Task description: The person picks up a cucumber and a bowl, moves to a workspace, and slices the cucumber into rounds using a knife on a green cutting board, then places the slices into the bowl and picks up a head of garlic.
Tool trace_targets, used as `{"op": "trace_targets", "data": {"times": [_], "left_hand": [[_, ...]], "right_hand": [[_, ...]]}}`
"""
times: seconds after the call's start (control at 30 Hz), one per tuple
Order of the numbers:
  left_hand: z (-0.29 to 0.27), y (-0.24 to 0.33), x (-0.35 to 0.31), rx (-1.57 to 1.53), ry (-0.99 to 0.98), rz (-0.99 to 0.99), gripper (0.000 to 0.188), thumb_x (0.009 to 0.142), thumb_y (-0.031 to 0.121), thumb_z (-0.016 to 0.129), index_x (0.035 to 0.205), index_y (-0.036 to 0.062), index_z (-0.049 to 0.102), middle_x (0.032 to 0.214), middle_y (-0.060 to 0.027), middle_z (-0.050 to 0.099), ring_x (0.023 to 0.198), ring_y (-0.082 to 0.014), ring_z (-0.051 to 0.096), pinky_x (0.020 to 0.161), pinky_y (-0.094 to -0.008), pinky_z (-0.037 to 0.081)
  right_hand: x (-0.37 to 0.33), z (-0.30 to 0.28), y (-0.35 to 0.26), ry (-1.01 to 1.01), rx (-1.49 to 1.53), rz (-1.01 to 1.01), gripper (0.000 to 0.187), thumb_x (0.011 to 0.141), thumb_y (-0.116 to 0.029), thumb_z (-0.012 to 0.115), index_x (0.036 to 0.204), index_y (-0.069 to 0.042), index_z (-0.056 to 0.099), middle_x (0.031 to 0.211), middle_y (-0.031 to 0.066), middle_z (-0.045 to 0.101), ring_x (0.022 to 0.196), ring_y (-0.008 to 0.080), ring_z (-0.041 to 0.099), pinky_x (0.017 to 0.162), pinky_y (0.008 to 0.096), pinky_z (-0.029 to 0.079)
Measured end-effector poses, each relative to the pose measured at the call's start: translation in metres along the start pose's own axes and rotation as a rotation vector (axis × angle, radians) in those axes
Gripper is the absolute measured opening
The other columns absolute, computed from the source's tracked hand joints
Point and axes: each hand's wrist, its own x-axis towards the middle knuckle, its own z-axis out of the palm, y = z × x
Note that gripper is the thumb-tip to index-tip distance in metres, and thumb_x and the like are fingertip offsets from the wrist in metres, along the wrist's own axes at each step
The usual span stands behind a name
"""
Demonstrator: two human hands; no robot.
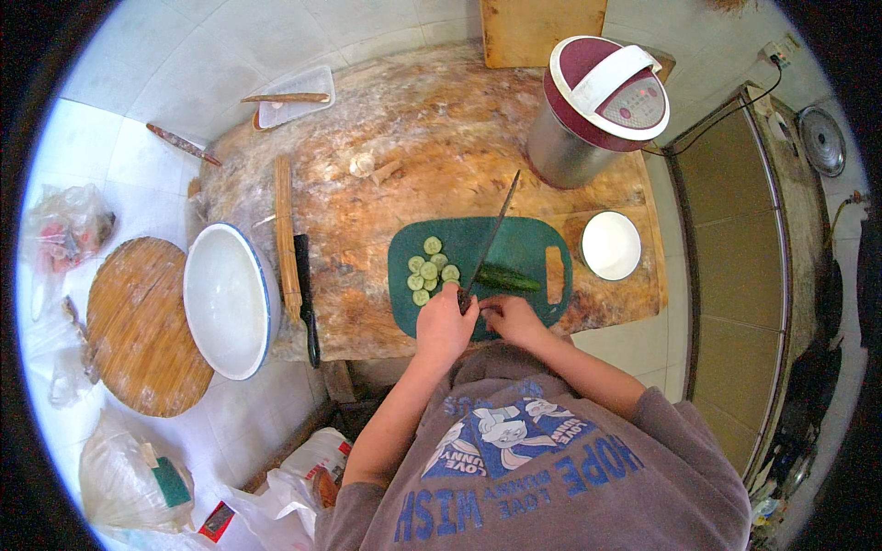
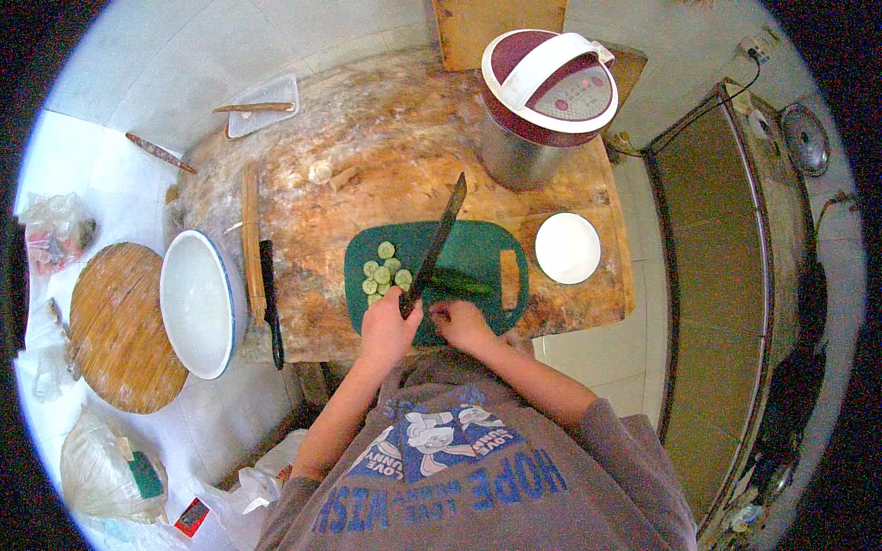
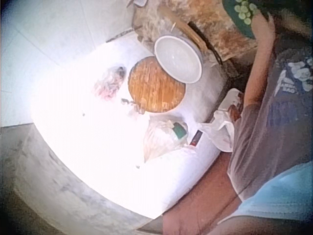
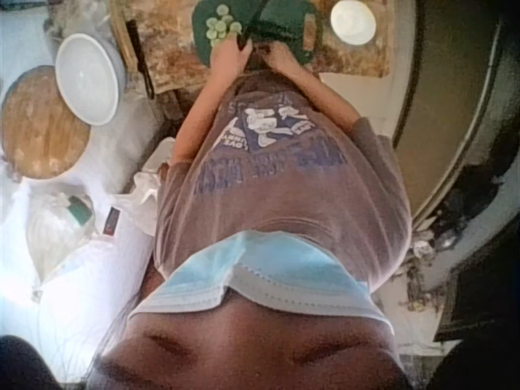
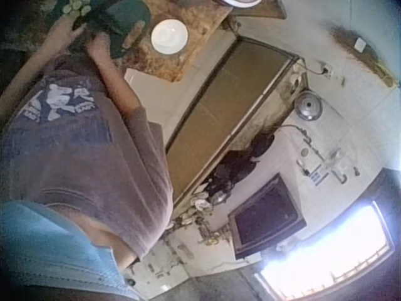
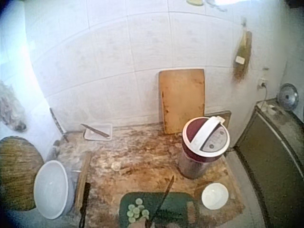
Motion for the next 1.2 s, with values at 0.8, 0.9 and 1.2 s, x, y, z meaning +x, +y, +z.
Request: {"op": "trace_targets", "data": {"times": [0.8, 0.9, 1.2], "left_hand": [[0.007, -0.027, -0.001, -0.028, 0.202, -0.028, 0.023, 0.079, 0.023, 0.061, 0.085, 0.0022, 0.055, 0.073, -0.0178, 0.061, 0.067, -0.0356, 0.06, 0.059, -0.0438, 0.047], [-0.017, -0.044, -0.011, 0.096, 0.203, 0.056, 0.026, 0.076, 0.022, 0.063, 0.094, 0.0046, 0.055, 0.08, -0.0148, 0.061, 0.071, -0.0337, 0.06, 0.061, -0.0421, 0.048], [-0.043, -0.079, -0.02, 0.501, 0.067, 0.456, 0.028, 0.071, 0.017, 0.06, 0.094, 0.0052, 0.05, 0.075, -0.006, 0.052, 0.068, -0.0225, 0.059, 0.056, -0.0348, 0.049]], "right_hand": [[0.016, -0.05, -0.022, 0.352, -0.325, -0.409, 0.019, 0.069, -0.011, 0.069, 0.085, -0.003, 0.063, 0.087, 0.0122, 0.057, 0.088, 0.0301, 0.053, 0.078, 0.0385, 0.044], [-0.014, -0.072, -0.081, 0.163, 0.044, -0.416, 0.014, 0.073, -0.013, 0.068, 0.082, -0.004, 0.063, 0.085, 0.0102, 0.058, 0.085, 0.0281, 0.054, 0.075, 0.0373, 0.045], [0.055, -0.039, -0.12, -0.04, -0.663, -0.617, 0.027, 0.067, -0.032, 0.072, 0.071, -0.007, 0.06, 0.08, 0.0103, 0.054, 0.086, 0.0297, 0.048, 0.074, 0.0393, 0.044]]}}
